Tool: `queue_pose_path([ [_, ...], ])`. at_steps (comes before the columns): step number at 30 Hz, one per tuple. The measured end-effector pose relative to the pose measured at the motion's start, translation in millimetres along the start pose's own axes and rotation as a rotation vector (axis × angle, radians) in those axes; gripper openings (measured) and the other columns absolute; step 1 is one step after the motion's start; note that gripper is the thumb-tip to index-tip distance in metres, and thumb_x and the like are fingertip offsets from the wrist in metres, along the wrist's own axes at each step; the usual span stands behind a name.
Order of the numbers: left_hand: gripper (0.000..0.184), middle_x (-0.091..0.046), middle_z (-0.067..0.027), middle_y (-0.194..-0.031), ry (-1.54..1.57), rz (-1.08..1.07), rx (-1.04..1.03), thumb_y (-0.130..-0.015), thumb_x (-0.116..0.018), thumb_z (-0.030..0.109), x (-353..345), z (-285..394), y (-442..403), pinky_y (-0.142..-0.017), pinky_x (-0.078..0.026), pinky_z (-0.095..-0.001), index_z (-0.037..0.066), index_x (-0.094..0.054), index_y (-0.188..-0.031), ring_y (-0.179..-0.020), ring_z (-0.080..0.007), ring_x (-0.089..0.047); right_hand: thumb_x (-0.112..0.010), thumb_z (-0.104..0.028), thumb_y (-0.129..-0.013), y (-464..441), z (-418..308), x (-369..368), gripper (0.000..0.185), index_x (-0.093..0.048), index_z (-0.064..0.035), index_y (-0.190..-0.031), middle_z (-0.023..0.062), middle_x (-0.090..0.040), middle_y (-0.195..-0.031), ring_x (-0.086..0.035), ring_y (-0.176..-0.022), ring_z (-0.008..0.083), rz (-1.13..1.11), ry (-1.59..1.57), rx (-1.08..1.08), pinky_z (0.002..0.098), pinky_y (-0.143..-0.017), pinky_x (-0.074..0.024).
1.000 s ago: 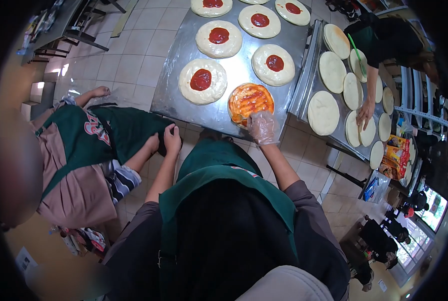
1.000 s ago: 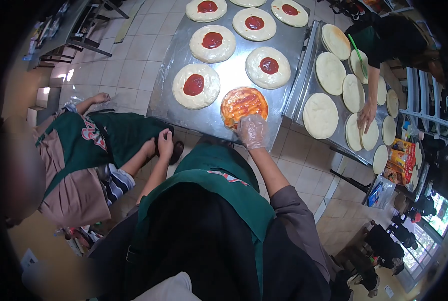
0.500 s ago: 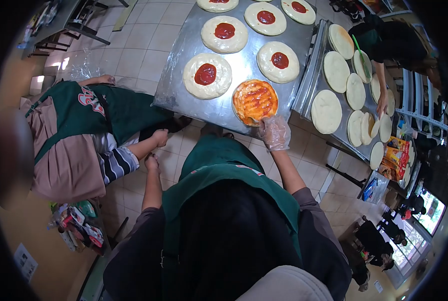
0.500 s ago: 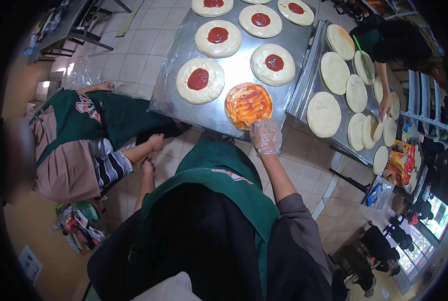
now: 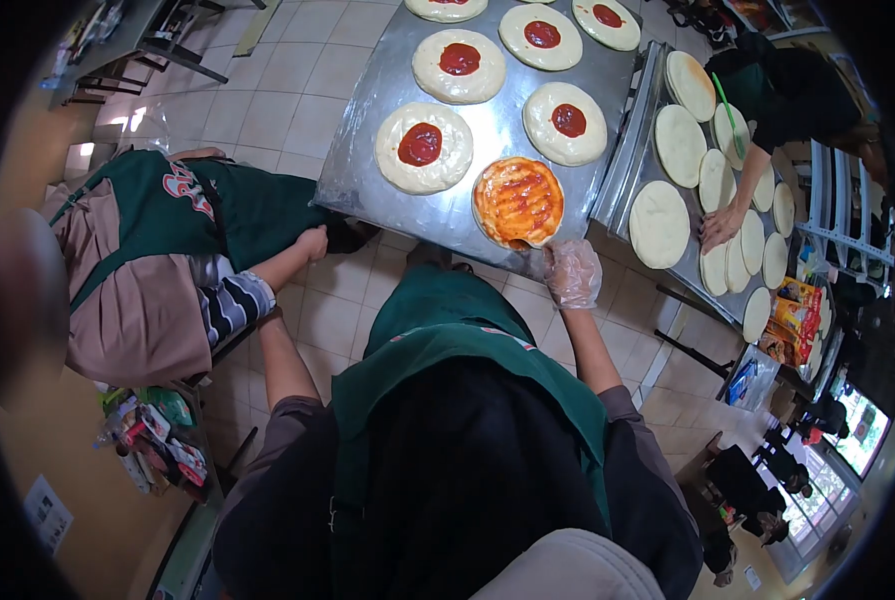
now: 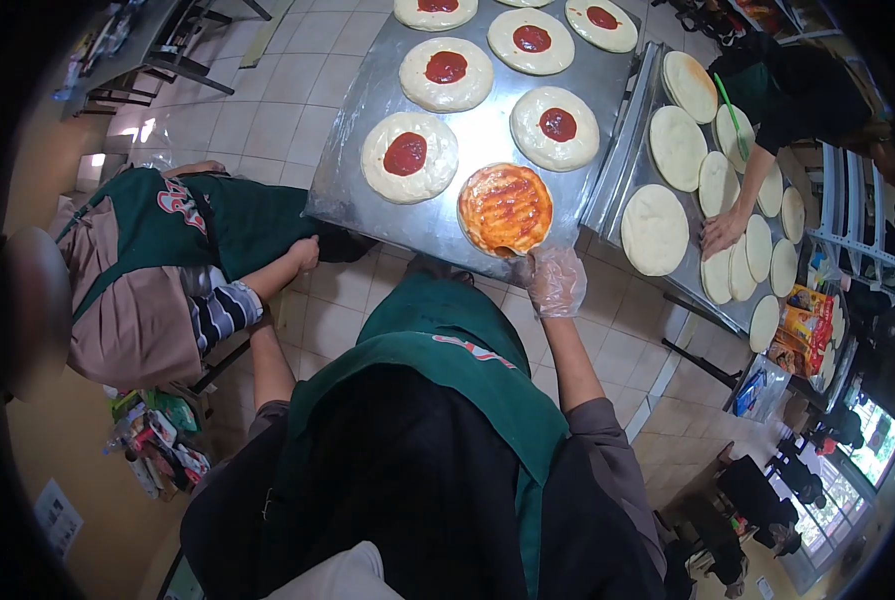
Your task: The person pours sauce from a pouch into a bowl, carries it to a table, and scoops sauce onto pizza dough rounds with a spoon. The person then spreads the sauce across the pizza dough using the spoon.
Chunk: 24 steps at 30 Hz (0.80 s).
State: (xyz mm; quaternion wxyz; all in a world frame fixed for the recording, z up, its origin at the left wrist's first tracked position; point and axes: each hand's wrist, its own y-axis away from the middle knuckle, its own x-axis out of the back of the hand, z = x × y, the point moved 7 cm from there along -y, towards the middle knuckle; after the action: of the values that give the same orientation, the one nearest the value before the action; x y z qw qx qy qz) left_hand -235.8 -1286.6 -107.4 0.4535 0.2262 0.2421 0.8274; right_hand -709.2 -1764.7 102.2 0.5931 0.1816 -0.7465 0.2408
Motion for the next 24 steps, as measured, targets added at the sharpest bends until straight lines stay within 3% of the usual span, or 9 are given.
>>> queue_pose_path([
  [5, 0.028, -0.063, -0.0019, -0.087, -0.074, -0.019, 0.022, -0.094, -0.048, 0.033, 4.2, -15.3, 3.8, -0.059, -0.045, -0.0299, 0.013, -0.063, -0.106, -0.070, -0.0179, -0.057, -0.068, -0.030, -0.080, 3.0, 24.8, 5.8, 0.017, -0.074, -0.0140, -0.080, 0.0116, -0.068, -0.078, -0.064, -0.075, 0.0314, 0.023, 0.001, -0.094, 0.0453, -0.069, -0.0497],
  [8, 0.030, -0.062, -0.0020, -0.087, -0.115, -0.025, 0.041, -0.094, -0.047, 0.035, 8.6, -23.9, 7.8, -0.060, -0.044, -0.0303, 0.013, -0.063, -0.108, -0.070, -0.0177, -0.056, -0.067, -0.029, -0.084, -11.7, 49.4, 10.0, 0.018, -0.075, -0.0123, -0.087, 0.0106, -0.070, -0.081, -0.067, -0.080, 0.0295, -0.184, -0.055, -0.351, 0.0415, -0.073, -0.0518],
  [9, 0.031, -0.061, -0.0020, -0.087, -0.125, -0.028, 0.046, -0.094, -0.047, 0.035, 9.4, -26.4, 9.1, -0.060, -0.044, -0.0304, 0.012, -0.062, -0.108, -0.070, -0.0177, -0.055, -0.064, -0.035, -0.087, -19.6, 54.8, 16.2, 0.026, -0.075, -0.0123, -0.093, 0.0123, -0.071, -0.084, -0.069, -0.081, 0.0296, -0.230, -0.047, -0.452, 0.0406, -0.074, -0.0525],
  [12, 0.033, -0.060, -0.0021, -0.087, -0.162, -0.036, 0.059, -0.095, -0.047, 0.037, 8.7, -31.9, 18.4, -0.060, -0.044, -0.0307, 0.012, -0.062, -0.109, -0.070, -0.0175, -0.054, -0.065, -0.037, -0.087, -36.6, 79.6, -4.7, 0.028, -0.075, -0.0131, -0.097, 0.0127, -0.072, -0.087, -0.069, -0.083, 0.0290, -0.268, -0.146, -0.665, 0.0392, -0.075, -0.0527],
  [16, 0.036, -0.059, -0.0022, -0.087, -0.210, -0.045, 0.079, -0.095, -0.047, 0.039, 11.5, -40.2, 24.3, -0.061, -0.044, -0.0312, 0.011, -0.061, -0.111, -0.070, -0.0173, -0.052, -0.063, -0.033, -0.086, -76.5, 57.8, 23.3, 0.024, -0.075, -0.0134, -0.091, 0.0134, -0.071, -0.087, -0.068, -0.082, 0.0309, -0.027, -0.225, -0.574, 0.0422, -0.075, -0.0520],
  [19, 0.038, -0.058, -0.0023, -0.087, -0.243, -0.048, 0.094, -0.095, -0.046, 0.041, 13.3, -46.8, 27.7, -0.062, -0.043, -0.0316, 0.010, -0.060, -0.113, -0.069, -0.0172, -0.051, -0.061, -0.033, -0.088, -88.8, 26.1, 41.6, 0.023, -0.074, -0.0133, -0.091, 0.0112, -0.071, -0.087, -0.067, -0.081, 0.0290, 0.242, -0.078, -0.357, 0.0419, -0.076, -0.0511],
  [22, 0.041, -0.056, -0.0024, -0.087, -0.285, -0.061, 0.112, -0.095, -0.046, 0.043, 11.9, -54.2, 29.8, -0.063, -0.043, -0.0320, 0.009, -0.059, -0.114, -0.069, -0.0170, -0.050, -0.061, -0.032, -0.088, -77.4, 21.4, -17.5, 0.022, -0.072, -0.0141, -0.090, 0.0101, -0.070, -0.088, -0.065, -0.081, 0.0275, -0.029, 0.075, -0.251, 0.0419, -0.075, -0.0507],
  [24, 0.042, -0.056, -0.0024, -0.087, -0.314, -0.063, 0.129, -0.096, -0.046, 0.044, 14.1, -60.7, 32.7, -0.063, -0.043, -0.0322, 0.008, -0.059, -0.115, -0.069, -0.0170, -0.049, -0.060, -0.030, -0.089, -82.6, 30.4, -3.6, 0.022, -0.074, -0.0131, -0.090, 0.0102, -0.071, -0.085, -0.066, -0.080, 0.0298, -0.001, 0.002, -0.349, 0.0426, -0.074, -0.0511],
])
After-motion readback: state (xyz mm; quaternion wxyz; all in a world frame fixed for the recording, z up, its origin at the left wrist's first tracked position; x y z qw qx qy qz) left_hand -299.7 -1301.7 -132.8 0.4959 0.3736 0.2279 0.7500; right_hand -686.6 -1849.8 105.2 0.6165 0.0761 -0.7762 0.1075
